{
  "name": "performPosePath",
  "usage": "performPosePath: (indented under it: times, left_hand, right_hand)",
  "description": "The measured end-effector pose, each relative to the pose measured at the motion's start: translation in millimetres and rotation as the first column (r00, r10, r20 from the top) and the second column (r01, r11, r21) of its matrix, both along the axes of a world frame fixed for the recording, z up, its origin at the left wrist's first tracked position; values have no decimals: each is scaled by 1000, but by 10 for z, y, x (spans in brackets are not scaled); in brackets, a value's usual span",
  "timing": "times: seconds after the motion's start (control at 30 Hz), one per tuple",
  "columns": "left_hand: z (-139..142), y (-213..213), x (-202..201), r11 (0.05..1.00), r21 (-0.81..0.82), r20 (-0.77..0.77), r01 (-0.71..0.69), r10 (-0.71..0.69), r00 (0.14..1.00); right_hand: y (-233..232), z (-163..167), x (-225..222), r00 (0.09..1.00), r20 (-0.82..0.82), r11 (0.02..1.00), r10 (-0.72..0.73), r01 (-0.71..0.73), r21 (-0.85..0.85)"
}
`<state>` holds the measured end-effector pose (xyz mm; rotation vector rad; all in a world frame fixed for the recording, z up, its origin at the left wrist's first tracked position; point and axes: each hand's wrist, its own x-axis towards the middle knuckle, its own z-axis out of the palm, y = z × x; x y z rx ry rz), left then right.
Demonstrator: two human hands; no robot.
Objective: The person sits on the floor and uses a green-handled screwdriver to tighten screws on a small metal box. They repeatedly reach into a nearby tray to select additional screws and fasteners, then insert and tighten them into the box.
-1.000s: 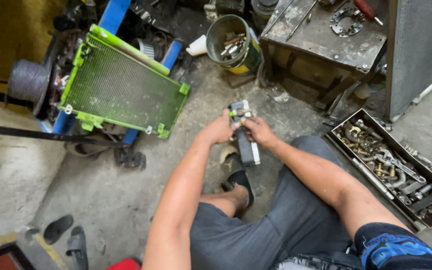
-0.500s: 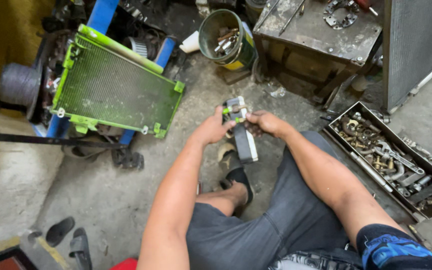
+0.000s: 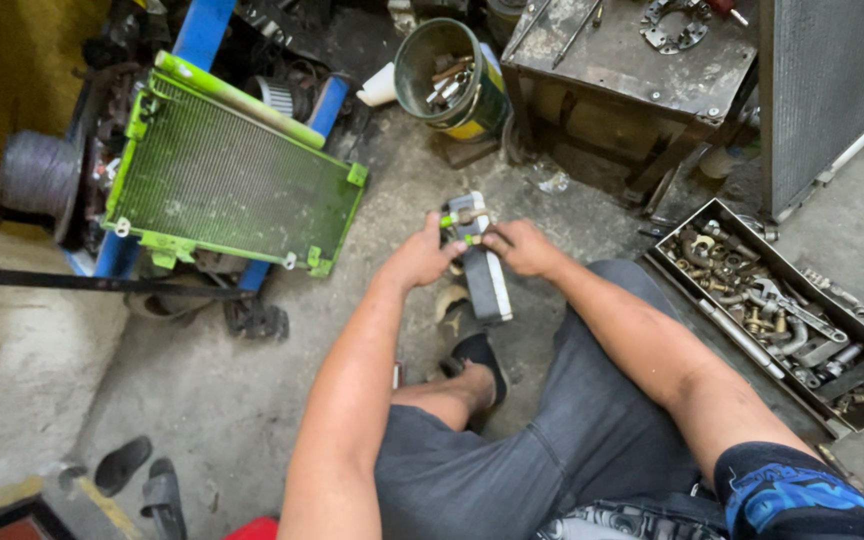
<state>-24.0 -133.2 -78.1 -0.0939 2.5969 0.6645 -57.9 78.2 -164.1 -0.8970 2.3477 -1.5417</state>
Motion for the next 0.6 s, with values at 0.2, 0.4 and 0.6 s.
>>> performPosePath:
  times: [0.2, 0.4, 0.6]
  left_hand:
    - [154, 143, 52, 975, -222, -78, -8, -9, 997]
    - [92, 407, 191, 923, -290, -368, 254, -352, 861]
    - [-61, 410, 215, 947, -225, -398, 232, -306, 865]
  right_hand:
    - [33, 50, 5, 999, -38, 998, -34, 36, 42]
    - [122, -46, 25, 808, 500, 912, 313, -109, -394]
    - [128, -37, 60, 750, 578, 904, 322, -62, -423]
